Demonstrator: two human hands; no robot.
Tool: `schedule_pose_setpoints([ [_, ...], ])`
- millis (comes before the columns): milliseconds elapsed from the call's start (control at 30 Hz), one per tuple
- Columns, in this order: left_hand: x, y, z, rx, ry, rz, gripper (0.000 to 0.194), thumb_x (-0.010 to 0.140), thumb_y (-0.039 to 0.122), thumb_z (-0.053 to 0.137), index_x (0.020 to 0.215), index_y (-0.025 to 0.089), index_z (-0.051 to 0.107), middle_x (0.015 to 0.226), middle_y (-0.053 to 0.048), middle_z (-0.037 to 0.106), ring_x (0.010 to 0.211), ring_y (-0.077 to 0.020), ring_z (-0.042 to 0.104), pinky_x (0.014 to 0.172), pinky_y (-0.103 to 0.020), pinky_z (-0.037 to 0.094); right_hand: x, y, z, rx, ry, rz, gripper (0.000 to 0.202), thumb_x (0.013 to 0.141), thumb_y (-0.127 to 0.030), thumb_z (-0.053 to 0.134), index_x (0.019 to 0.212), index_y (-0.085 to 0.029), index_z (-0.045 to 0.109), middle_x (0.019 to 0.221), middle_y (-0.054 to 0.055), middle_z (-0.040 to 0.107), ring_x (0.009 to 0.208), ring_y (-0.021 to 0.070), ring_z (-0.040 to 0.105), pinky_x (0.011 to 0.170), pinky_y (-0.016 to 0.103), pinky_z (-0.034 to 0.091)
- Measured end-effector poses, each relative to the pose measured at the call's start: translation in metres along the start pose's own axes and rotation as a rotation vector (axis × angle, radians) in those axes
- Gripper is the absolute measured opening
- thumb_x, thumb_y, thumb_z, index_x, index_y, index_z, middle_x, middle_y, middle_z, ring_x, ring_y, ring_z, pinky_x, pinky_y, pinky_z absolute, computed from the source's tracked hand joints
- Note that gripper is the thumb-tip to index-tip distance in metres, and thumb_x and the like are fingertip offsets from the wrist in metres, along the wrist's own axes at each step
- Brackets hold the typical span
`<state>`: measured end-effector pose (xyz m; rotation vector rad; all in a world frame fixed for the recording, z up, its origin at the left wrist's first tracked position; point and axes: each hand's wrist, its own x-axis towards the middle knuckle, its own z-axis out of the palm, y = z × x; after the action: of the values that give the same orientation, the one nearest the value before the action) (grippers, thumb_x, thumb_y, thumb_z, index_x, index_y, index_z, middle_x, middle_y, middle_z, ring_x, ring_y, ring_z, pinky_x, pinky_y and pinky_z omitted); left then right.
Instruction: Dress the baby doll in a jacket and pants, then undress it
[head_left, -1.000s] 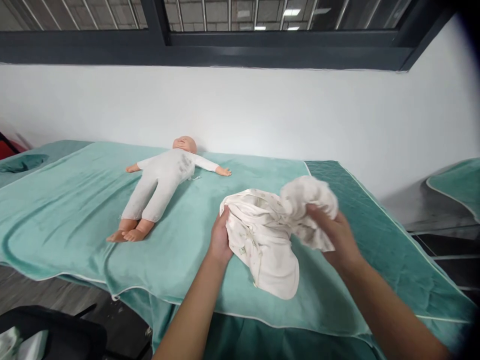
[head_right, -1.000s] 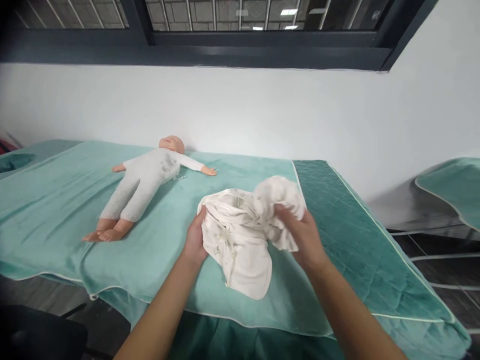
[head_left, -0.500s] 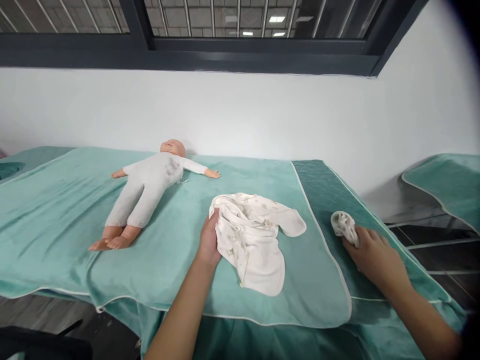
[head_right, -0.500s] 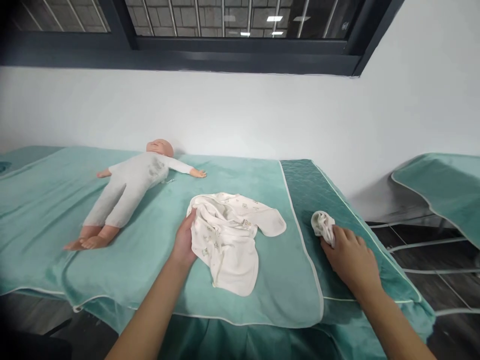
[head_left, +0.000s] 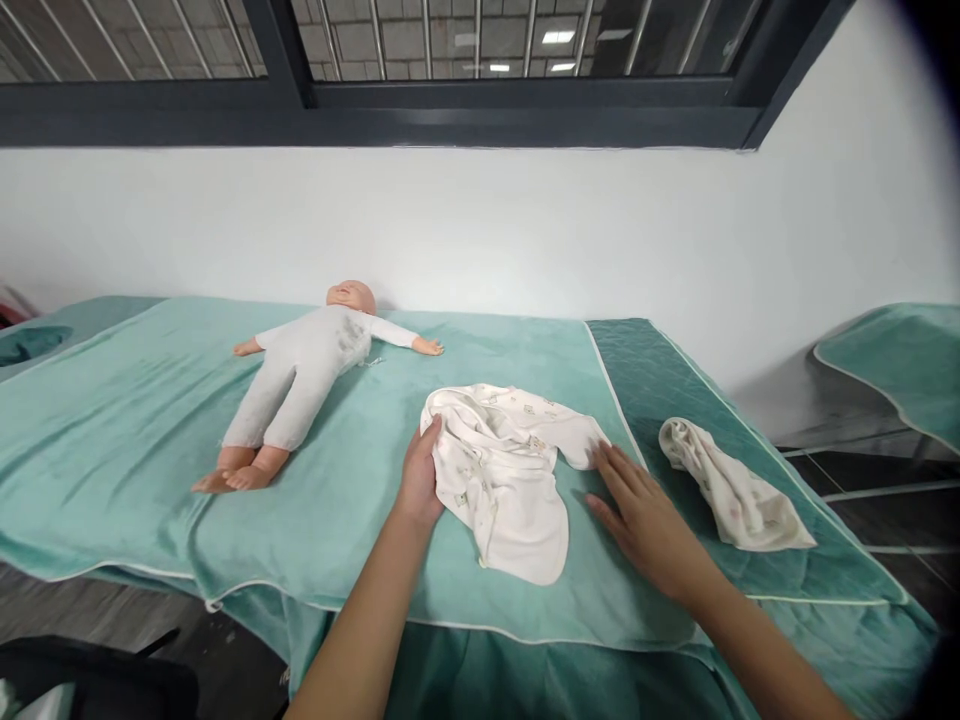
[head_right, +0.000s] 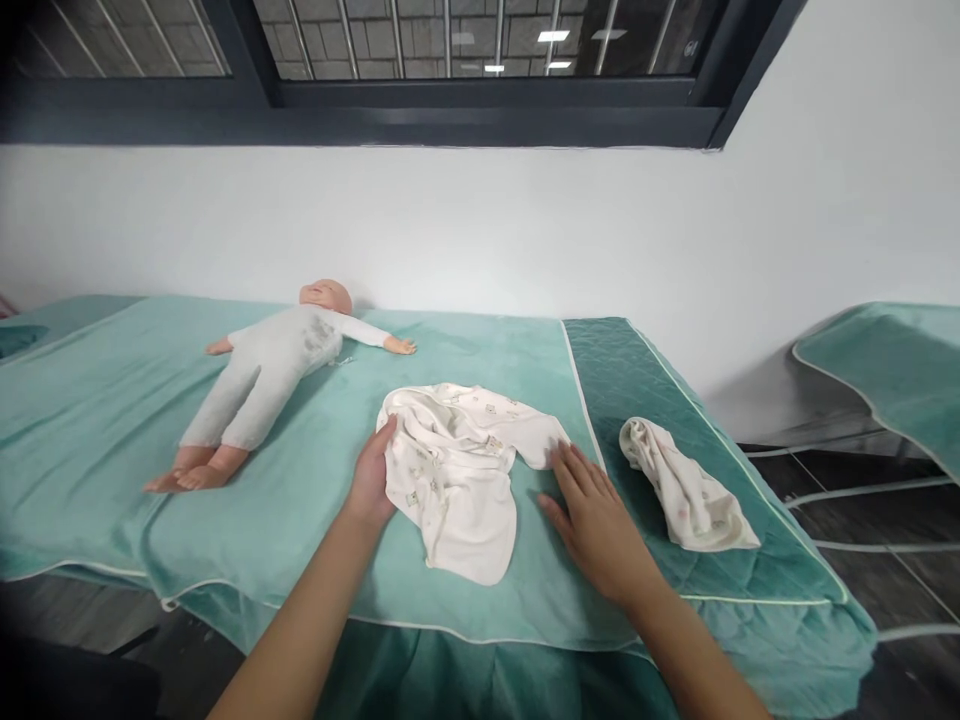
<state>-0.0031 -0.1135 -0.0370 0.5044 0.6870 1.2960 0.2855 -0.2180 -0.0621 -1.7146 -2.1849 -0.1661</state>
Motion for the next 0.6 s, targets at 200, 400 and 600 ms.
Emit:
schedule_pose_setpoints([
  [200, 0.0, -0.001, -0.001, 0.026, 0.014, 0.015, 0.055, 0.079, 0.038, 0.075, 0.127, 0.017, 0.06, 0.106, -0.01, 0.075, 0.099, -0.0276, 0.072, 0.092, -0.04, 0.054, -0.014, 0.002, 0.018, -0.044, -0.024, 0.001, 0.07, 0.101, -0.05, 0.039, 0.16, -0.025, 0.011, 0.163, 0.011, 0.027, 0.149, 0.0301, 0.03, 0.117, 0.055, 0.034],
  [400, 0.003, 0.03, 0.018, 0.218, 0.013, 0.108, 0.033, 0.073, 0.036, 0.079, 0.098, 0.018, 0.068, 0.088, -0.003, 0.073, 0.081, -0.0206, 0.069, 0.077, -0.03, 0.053, 0.018, -0.006, -0.014, 0.125, -0.1, 0.088, 0.07, 0.096, -0.057, 0.044, 0.155, -0.022, 0.029, 0.158, 0.016, 0.036, 0.146, 0.0351, 0.034, 0.112, 0.058, 0.04],
  [600, -0.025, 0.096, 0.088, 0.666, -0.367, 0.257, 0.017, 0.078, 0.032, 0.075, 0.083, 0.016, 0.071, 0.077, -0.001, 0.064, 0.071, -0.0149, 0.058, 0.062, -0.023, 0.041, 0.104, -0.069, -0.086, 0.511, 0.125, -0.06, 0.061, 0.095, -0.043, 0.054, 0.151, -0.03, 0.033, 0.155, 0.009, 0.042, 0.143, 0.0276, 0.039, 0.116, 0.05, 0.037],
])
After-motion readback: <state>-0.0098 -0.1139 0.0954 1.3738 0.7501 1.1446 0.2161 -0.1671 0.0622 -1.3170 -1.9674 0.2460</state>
